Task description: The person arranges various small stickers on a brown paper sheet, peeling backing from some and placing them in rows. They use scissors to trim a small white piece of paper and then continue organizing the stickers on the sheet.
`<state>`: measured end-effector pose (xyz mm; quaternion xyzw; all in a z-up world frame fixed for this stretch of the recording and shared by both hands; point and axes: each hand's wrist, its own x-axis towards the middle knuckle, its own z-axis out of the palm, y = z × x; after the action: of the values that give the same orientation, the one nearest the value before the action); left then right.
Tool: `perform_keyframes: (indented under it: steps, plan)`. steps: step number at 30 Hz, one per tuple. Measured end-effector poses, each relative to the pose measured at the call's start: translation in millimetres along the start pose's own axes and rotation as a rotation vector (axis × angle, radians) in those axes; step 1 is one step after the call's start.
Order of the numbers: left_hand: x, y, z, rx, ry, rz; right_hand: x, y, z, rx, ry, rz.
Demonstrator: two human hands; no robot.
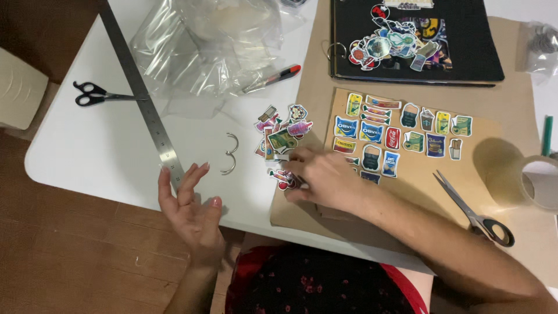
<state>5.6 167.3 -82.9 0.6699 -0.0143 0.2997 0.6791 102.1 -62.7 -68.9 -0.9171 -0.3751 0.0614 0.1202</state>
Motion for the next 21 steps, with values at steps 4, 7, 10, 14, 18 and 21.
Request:
perform_keyframes:
  steps: [4, 7, 10, 14, 18, 21]
  plan:
    - [-2.0, -0.4, 7.7, 0.001, -0.042, 0.047, -13.3, -5.4, 10.7, 0.01, 0.21, -0.039]
    - [-5.8, 6.8, 17.3, 0.018, -0.066, 0.01, -24.3, -2.3, 24.9, -0.221, 0.337, -0.237]
    - [-9.7, 7.5, 22.8, -0.049, -0.13, -0.031, -29.7, -3.0, 23.7, -0.392, 0.34, -0.226]
    - [-11.3, 8.1, 25.2, -0.101, -0.172, -0.034, -10.8, -17.5, -1.1, 0.105, 0.251, 0.202]
    - [-12.0, 14.3, 29.3, -0.072, -0.165, -0.036, 19.5, -10.5, -7.5, 0.192, -0.021, 0.448]
    - [-13.9, 15.5, 26.5, -0.069, -0.155, -0.071, 30.3, -10.2, -10.5, 0.239, -0.112, 0.48]
